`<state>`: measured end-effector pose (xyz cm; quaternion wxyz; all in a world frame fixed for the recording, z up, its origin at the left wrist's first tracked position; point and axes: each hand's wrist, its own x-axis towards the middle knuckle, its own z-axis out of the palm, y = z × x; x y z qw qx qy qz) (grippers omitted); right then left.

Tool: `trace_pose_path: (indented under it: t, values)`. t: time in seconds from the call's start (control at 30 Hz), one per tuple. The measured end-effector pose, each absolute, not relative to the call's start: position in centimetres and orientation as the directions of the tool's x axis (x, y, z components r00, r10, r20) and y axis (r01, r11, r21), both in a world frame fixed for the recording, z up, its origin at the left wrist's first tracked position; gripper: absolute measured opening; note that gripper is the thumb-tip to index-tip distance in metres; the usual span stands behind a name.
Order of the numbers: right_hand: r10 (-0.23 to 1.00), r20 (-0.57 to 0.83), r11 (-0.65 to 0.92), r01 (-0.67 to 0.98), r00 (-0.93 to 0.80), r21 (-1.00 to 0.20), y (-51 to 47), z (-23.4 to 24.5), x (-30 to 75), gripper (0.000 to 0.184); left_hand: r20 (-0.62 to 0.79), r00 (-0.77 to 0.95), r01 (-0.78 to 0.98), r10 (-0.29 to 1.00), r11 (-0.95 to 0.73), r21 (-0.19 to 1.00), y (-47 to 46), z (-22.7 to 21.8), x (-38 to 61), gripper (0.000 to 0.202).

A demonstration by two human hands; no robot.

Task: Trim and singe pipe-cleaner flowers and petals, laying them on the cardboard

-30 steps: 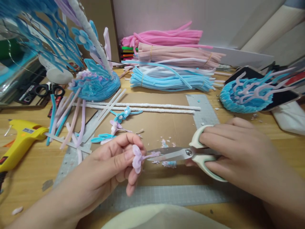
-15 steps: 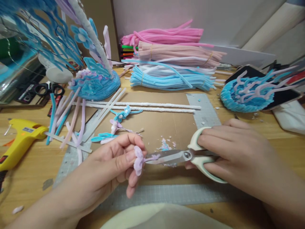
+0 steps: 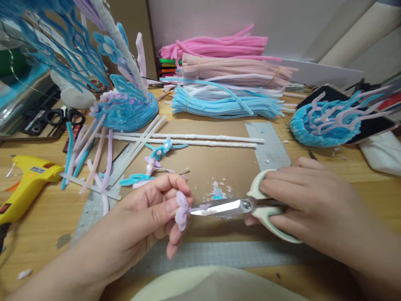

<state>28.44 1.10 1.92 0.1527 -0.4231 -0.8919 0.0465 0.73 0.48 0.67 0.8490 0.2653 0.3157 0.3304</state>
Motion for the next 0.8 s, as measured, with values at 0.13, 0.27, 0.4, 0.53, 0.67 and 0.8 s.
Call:
trace_pose_path:
  t: [0.13, 0.27, 0.4, 0.53, 0.67, 0.8]
  values:
    - [0.767, 0.223, 0.641, 0.73, -0.601, -0.237, 0.98, 2.02, 28.46, 0.039, -0.371, 0.577, -0.39, 0.728, 0.644, 0.658, 0.53, 0.73, 0.75, 0.011]
    - [0.77, 0.217, 0.638, 0.725, -0.6, -0.261, 0.9, 2.01, 28.51, 0.036, -0.36, 0.585, -0.391, 0.727, 0.641, 0.66, 0.5, 0.62, 0.73, 0.011]
    - [0.779, 0.204, 0.626, 0.72, -0.593, -0.3, 0.81, 1.89, 28.58, 0.035, -0.365, 0.582, -0.39, 0.727, 0.643, 0.659, 0.36, 0.59, 0.64, 0.011]
    - [0.787, 0.195, 0.616, 0.725, -0.586, -0.309, 0.85, 1.73, 28.53, 0.031, -0.371, 0.576, -0.379, 0.728, 0.64, 0.668, 0.41, 0.82, 0.7, 0.012]
    - [0.782, 0.198, 0.623, 0.729, -0.591, -0.284, 0.97, 1.68, 28.42, 0.035, -0.379, 0.556, -0.354, 0.74, 0.623, 0.697, 0.68, 1.0, 0.93, 0.011]
    - [0.784, 0.198, 0.62, 0.731, -0.588, -0.285, 1.03, 1.71, 28.38, 0.036, -0.37, 0.547, -0.337, 0.751, 0.602, 0.724, 0.67, 0.93, 0.95, 0.012]
